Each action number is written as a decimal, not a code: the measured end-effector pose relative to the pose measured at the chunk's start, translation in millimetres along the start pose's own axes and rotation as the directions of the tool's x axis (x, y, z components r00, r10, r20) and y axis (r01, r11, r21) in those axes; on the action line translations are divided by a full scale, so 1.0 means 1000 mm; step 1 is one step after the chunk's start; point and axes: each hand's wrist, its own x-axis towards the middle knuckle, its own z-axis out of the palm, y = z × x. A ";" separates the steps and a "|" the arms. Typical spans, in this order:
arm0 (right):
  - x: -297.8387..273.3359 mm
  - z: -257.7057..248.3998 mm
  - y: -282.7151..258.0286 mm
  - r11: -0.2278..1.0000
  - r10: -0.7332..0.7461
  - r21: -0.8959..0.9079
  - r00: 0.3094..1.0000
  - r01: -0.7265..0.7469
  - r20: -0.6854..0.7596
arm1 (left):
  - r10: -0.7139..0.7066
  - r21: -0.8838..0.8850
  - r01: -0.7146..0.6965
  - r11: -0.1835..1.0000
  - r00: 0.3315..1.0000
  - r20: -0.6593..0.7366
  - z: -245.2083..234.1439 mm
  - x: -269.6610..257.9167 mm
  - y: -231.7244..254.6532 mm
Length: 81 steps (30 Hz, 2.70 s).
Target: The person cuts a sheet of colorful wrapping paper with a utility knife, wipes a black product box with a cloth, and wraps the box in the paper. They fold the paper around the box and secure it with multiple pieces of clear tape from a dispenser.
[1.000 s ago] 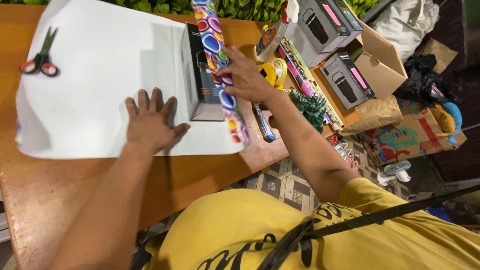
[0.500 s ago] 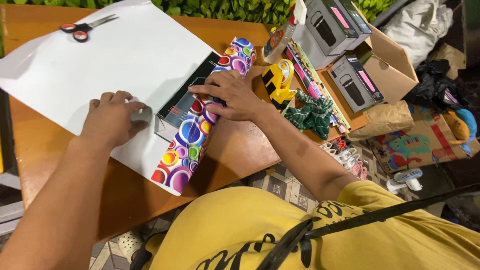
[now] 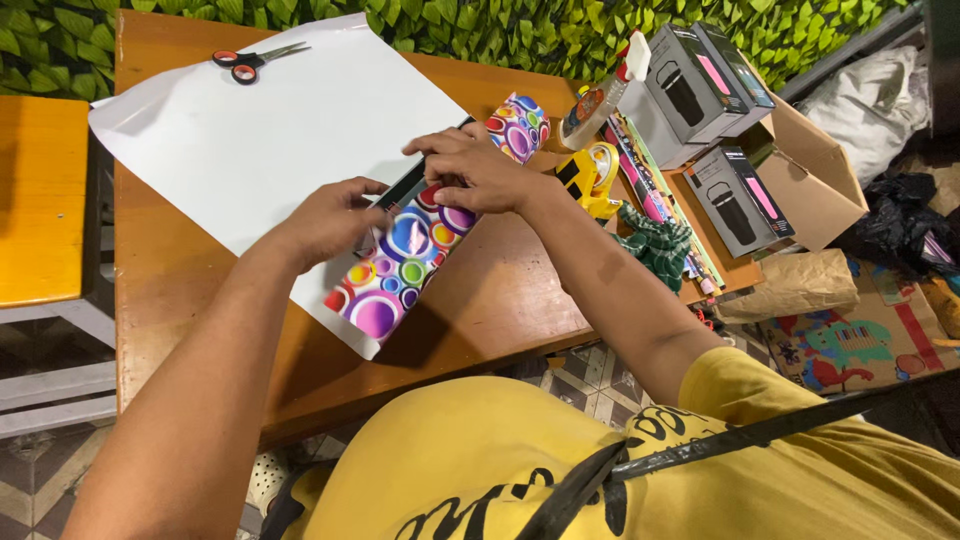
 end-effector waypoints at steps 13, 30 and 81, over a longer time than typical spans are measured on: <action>0.016 0.008 0.003 0.960 0.198 0.176 0.973 -0.216 0.115 | 0.446 0.641 -0.328 0.694 0.895 -0.025 -0.041 -0.009 -0.088; 0.016 0.010 -0.037 0.958 0.190 0.224 0.981 -0.177 -0.038 | 0.065 0.355 -0.012 0.935 0.988 -0.138 -0.037 -0.020 -0.083; -0.048 0.008 0.049 0.950 0.194 0.254 0.981 -0.183 -0.019 | 0.389 0.811 0.003 0.585 0.877 -0.283 0.083 0.010 0.035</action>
